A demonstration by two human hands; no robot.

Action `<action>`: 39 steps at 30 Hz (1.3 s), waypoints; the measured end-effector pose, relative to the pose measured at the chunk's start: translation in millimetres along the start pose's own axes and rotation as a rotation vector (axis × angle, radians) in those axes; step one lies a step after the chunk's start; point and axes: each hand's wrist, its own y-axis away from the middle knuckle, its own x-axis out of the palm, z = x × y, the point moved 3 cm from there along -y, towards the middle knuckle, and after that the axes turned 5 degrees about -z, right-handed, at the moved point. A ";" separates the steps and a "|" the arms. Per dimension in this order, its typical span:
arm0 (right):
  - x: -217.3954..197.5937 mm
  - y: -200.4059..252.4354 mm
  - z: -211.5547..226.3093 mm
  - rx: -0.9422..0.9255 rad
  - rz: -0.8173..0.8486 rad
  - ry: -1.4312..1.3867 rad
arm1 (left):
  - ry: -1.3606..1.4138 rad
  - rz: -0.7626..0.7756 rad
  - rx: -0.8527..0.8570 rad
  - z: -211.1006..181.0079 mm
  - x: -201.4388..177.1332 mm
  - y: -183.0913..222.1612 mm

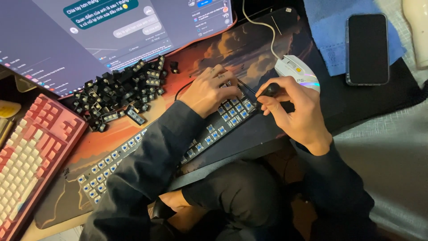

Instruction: The person is using a small tool to adjust or install components on a mechanical keyboard plate.

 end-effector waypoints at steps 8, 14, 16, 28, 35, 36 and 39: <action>-20.7 -19.1 43.0 0.055 0.216 0.217 | -0.015 0.268 -0.167 8.0 11.7 16.3; -20.6 -41.4 52.6 -0.024 0.308 0.553 | -0.019 0.259 -0.154 7.8 11.3 15.7; -20.6 -45.7 50.9 -0.060 0.316 0.638 | -0.016 0.246 -0.142 9.4 11.7 16.4; -27.1 -50.9 53.1 0.052 0.460 0.565 | 0.025 0.234 -0.139 11.3 11.6 20.2; -27.5 -51.0 60.0 -0.118 0.624 0.571 | 0.036 0.230 -0.157 17.3 22.3 30.3; -28.3 -50.1 60.8 -0.213 0.649 0.567 | 0.042 0.229 -0.160 17.4 22.0 30.2; -22.0 -49.4 58.9 -0.218 0.630 0.685 | 0.058 0.237 -0.176 18.2 23.0 31.2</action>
